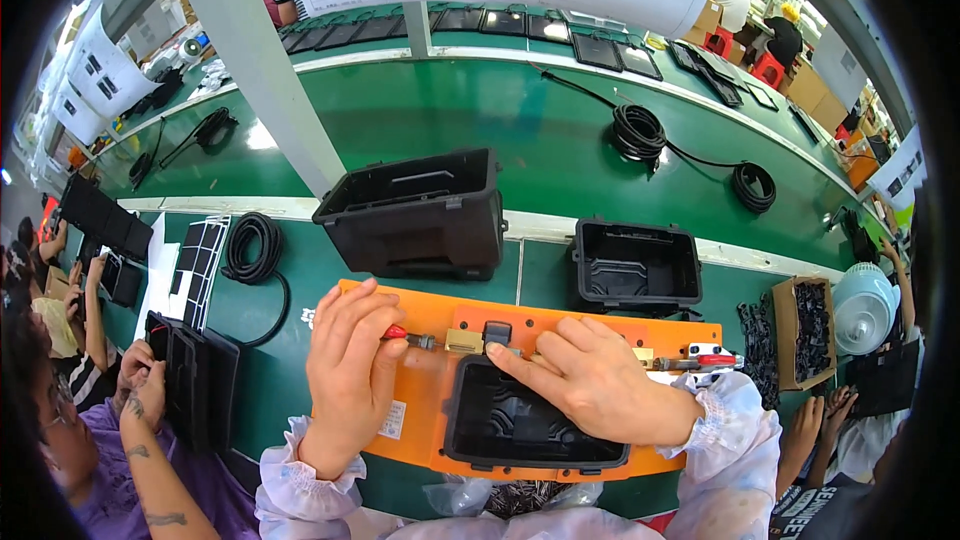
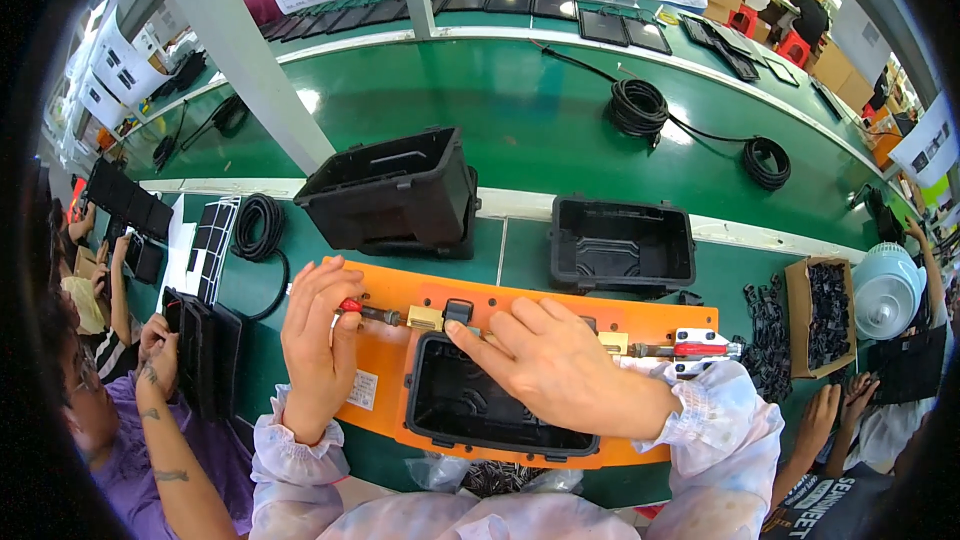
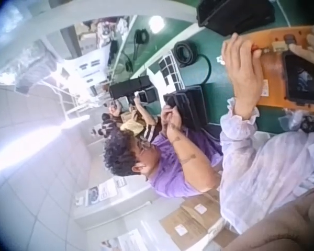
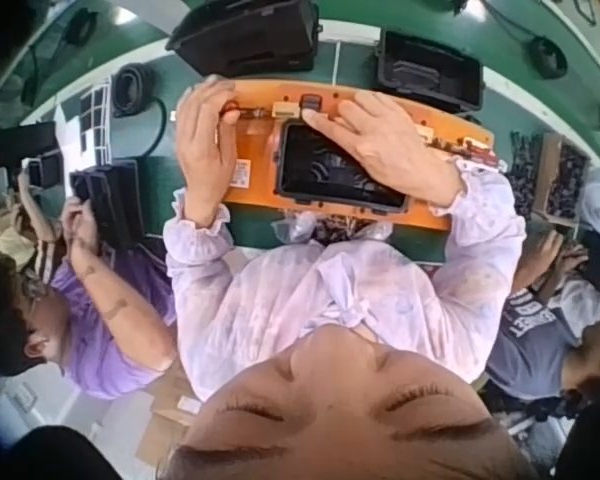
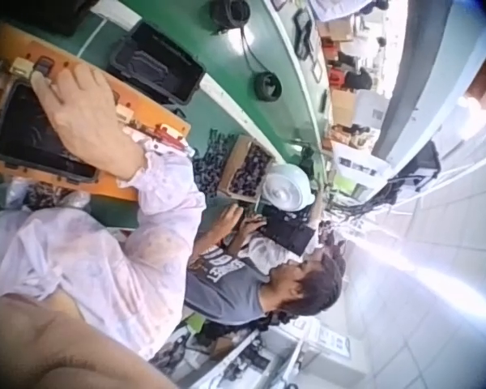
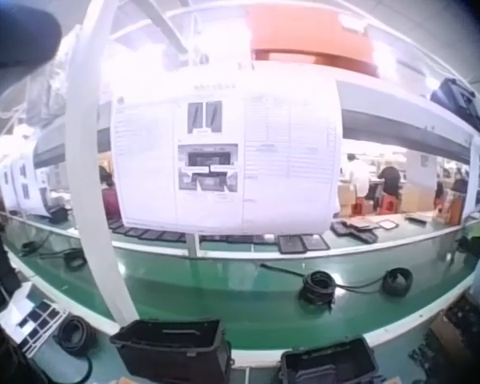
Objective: Assembling small plastic components into a larger housing unit using a manual toggle clamp jig on an assembly line.
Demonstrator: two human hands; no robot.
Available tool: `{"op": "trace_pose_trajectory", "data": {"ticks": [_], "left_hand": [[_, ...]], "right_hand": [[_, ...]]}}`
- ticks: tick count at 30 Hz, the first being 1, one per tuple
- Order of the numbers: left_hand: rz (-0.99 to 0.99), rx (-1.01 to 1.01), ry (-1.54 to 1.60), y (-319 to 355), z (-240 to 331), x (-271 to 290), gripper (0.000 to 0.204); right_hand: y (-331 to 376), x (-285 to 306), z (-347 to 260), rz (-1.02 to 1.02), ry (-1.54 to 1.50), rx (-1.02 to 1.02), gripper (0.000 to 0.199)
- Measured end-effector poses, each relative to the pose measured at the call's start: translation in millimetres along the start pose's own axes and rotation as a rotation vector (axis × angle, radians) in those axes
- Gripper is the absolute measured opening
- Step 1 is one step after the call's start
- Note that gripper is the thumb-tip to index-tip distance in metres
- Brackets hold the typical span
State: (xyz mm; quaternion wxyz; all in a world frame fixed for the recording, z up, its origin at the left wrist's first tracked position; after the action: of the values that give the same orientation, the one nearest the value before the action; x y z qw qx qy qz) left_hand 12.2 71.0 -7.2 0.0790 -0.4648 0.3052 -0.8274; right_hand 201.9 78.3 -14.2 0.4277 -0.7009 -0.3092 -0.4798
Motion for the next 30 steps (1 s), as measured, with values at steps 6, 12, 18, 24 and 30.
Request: {"op": "trace_pose_trajectory", "data": {"ticks": [6,12,18,24,30], "left_hand": [[0.017,-0.02,0.014,-6,11,2,0.028],[0.073,-0.023,-0.093,-2,13,12,0.037],[0.069,-0.065,-0.242,-1,20,8,0.039],[0.112,-0.082,-0.141,-3,12,4,0.03],[0.128,-0.057,-0.227,-1,20,10,0.027]], "right_hand": [[2,-2,8,0.009,-0.025,0.006,0.05],[3,1,4,0.025,0.018,-0.008,0.051],[1,2,-4,0.062,0.066,0.019,0.052],[6,-1,5,0.078,0.026,-0.014,0.052],[1,4,-3,0.179,0.034,0.016,0.053]]}}
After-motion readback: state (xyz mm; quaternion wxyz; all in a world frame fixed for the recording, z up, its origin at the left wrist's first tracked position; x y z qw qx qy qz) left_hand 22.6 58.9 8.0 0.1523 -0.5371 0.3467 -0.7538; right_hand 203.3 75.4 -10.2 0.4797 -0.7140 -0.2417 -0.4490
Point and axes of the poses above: each hand's wrist, its own y-axis away from the middle knuckle, its own x-axis out of the back of the hand, z = x × y, the point moved 9 cm from there along -y, towards the middle knuckle, and after that the axes turned 1 degree about z, right-handed, at the moved point
